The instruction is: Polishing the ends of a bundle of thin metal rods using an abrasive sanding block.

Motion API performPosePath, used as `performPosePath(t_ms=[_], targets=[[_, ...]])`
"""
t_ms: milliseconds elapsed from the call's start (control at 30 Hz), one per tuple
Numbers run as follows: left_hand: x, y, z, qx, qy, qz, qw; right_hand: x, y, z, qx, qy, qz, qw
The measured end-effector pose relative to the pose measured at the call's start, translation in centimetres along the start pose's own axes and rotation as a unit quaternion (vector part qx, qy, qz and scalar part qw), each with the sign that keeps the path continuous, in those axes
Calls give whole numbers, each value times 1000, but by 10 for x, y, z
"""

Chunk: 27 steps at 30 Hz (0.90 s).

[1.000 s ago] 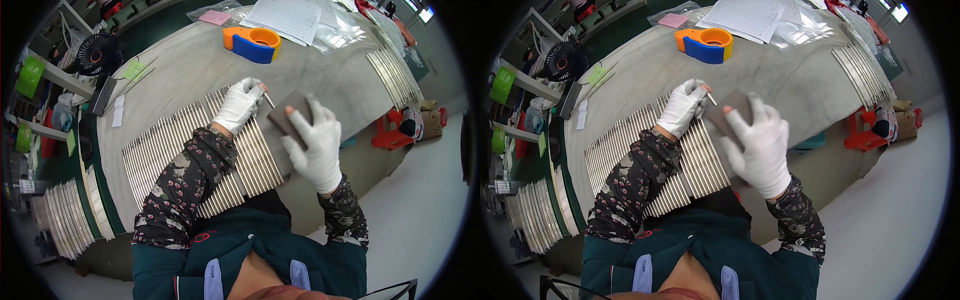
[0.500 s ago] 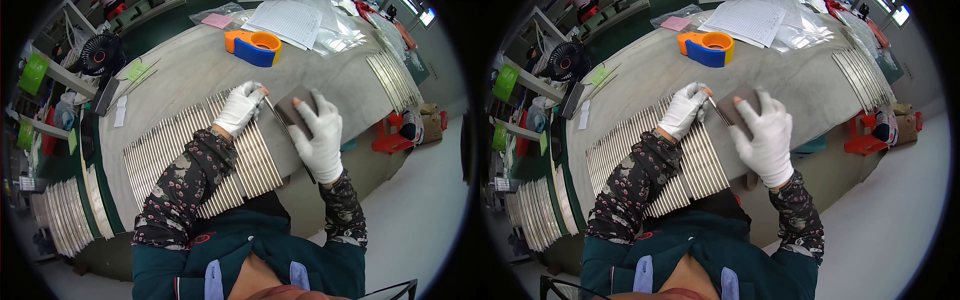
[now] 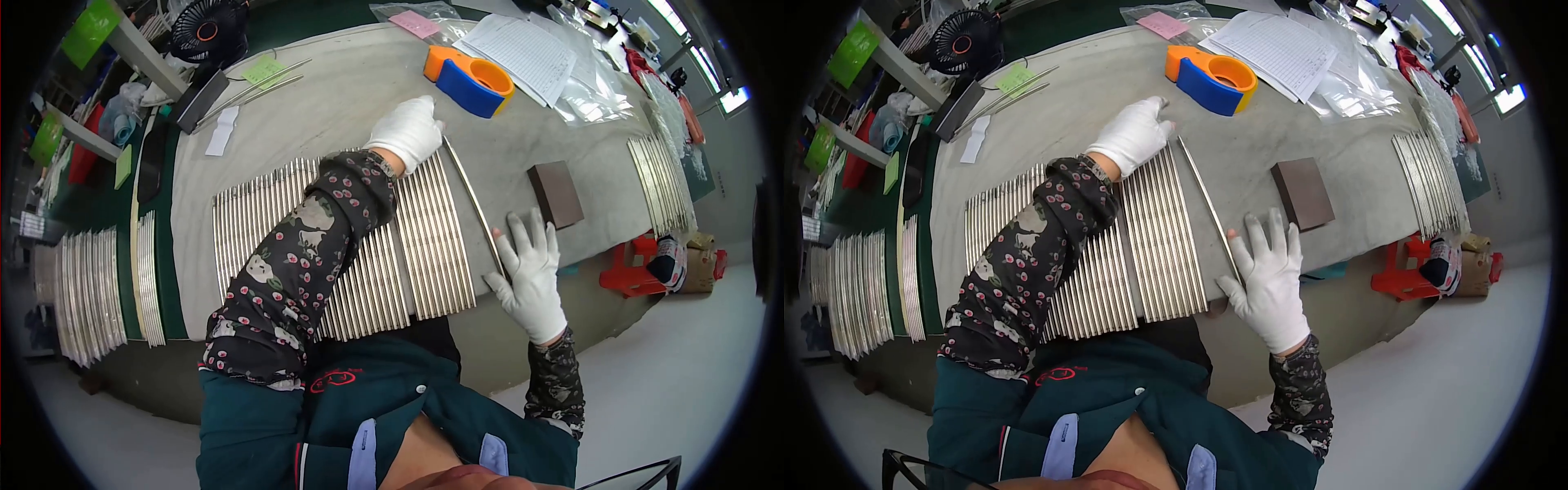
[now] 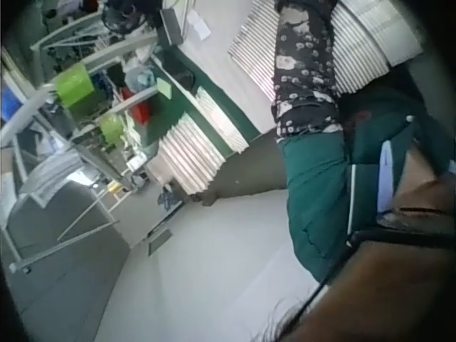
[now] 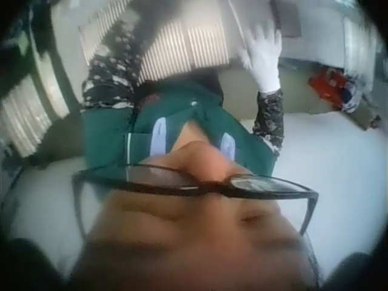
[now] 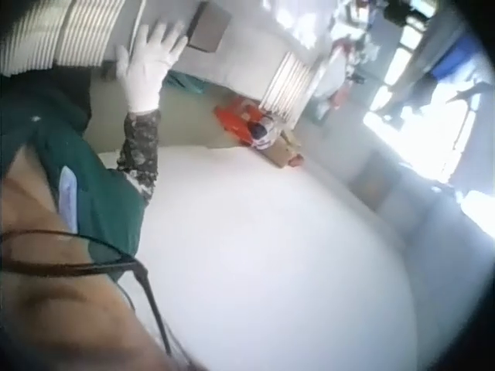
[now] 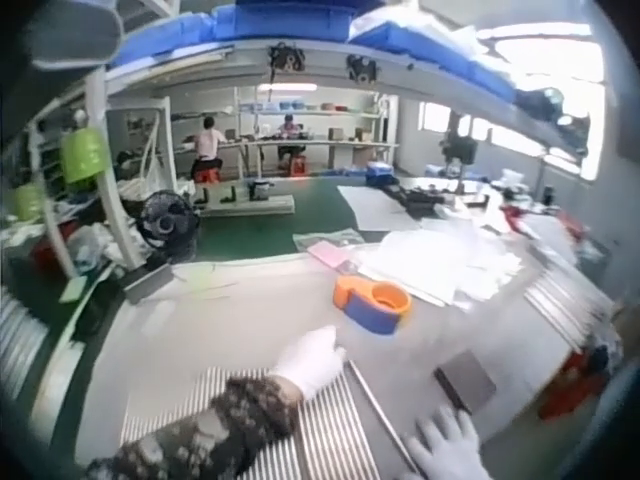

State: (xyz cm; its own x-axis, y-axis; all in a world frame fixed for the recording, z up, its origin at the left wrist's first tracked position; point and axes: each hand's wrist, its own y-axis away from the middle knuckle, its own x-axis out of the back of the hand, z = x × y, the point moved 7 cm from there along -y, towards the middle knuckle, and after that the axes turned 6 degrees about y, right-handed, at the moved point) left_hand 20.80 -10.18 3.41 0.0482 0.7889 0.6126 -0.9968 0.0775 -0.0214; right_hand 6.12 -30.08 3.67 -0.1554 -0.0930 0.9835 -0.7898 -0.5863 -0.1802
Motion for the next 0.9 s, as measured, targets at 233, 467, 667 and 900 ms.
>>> performPosePath(t_ms=[233,467,667,900], targets=[[51,130,15,-209,-205,5,956,0,-11,-28,77,-116,7,990],[30,256,-16,-97,-201,-124,967,-4,-21,-37,121,-120,-4,985],[18,264,-26,-104,-225,-145,958,-9,-30,-63,192,-169,-37,966],[2,251,-9,-129,-262,-215,932,-8,-32,-76,235,-105,-114,960]])
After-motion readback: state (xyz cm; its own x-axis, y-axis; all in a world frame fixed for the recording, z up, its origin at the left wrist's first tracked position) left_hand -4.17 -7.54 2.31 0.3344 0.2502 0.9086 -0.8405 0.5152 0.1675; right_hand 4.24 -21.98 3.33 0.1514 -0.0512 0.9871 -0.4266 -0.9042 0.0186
